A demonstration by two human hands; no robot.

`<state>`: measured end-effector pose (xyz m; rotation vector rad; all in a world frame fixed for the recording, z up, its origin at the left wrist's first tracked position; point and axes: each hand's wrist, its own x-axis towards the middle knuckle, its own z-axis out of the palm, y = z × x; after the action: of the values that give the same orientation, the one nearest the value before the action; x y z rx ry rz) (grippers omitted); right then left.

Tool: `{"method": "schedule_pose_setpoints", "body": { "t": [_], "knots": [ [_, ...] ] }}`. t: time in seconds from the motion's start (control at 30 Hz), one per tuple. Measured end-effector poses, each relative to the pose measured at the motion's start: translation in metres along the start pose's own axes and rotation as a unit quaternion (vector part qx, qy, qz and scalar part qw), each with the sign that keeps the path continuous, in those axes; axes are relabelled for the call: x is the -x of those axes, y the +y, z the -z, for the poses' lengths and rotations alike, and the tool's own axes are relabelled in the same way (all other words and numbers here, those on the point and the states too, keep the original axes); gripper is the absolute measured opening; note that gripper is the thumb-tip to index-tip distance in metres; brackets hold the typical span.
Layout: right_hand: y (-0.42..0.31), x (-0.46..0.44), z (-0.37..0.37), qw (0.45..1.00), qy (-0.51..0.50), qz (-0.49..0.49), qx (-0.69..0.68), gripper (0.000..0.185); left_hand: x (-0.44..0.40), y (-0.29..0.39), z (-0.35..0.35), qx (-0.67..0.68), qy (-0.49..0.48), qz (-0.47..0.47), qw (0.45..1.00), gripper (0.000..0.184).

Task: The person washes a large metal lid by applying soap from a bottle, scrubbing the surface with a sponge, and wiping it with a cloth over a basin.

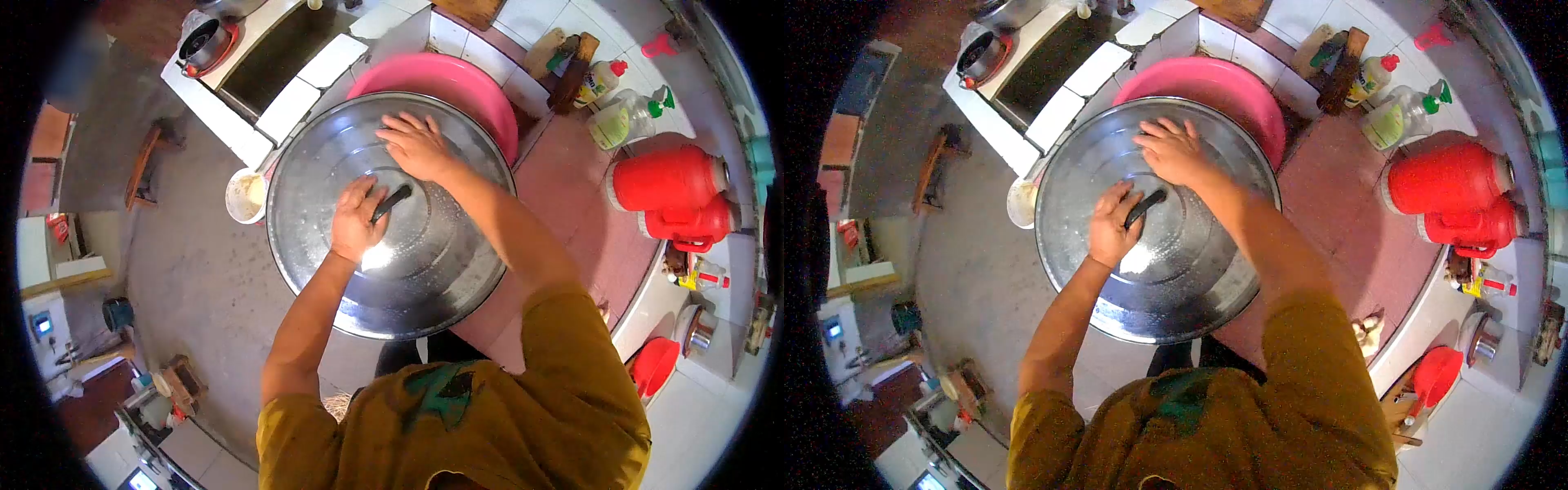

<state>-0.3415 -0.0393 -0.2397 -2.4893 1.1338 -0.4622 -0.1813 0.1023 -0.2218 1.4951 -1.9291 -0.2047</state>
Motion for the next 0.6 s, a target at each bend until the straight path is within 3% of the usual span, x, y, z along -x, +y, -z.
{"method": "schedule_pose_setpoints", "body": {
  "t": [0.03, 0.07, 0.17, 0.33, 0.43, 0.53, 0.6],
  "knots": [
    [-0.006, -0.012, -0.002, 0.999, -0.033, 0.012, -0.009, 0.035, 0.001, 0.000, -0.001, -0.002, 0.000, 0.016, 1.000, 0.047],
    [-0.010, -0.018, -0.001, 0.998, -0.064, 0.024, -0.016, 0.034, 0.005, -0.006, -0.004, -0.020, -0.016, 0.028, 0.999, 0.068],
    [-0.006, 0.008, 0.024, 0.967, -0.205, 0.101, -0.117, 0.034, 0.002, 0.005, 0.004, 0.017, -0.009, 0.093, 0.996, 0.081],
    [0.006, 0.024, 0.047, 0.963, -0.206, 0.041, -0.166, 0.031, -0.002, 0.004, 0.007, 0.011, -0.015, 0.094, 0.995, 0.096],
    [-0.049, -0.030, 0.021, 0.916, -0.367, 0.151, -0.062, 0.026, -0.001, 0.002, 0.004, 0.041, 0.014, 0.098, 0.994, 0.108],
    [-0.067, -0.042, 0.003, 0.904, -0.391, 0.153, -0.080, 0.022, 0.004, 0.001, 0.007, 0.010, 0.024, 0.110, 0.994, 0.117],
    [-0.043, -0.032, 0.023, 0.912, -0.362, 0.153, -0.120, 0.021, 0.007, 0.000, 0.008, -0.016, 0.017, 0.111, 0.994, 0.123]
  ]
}}
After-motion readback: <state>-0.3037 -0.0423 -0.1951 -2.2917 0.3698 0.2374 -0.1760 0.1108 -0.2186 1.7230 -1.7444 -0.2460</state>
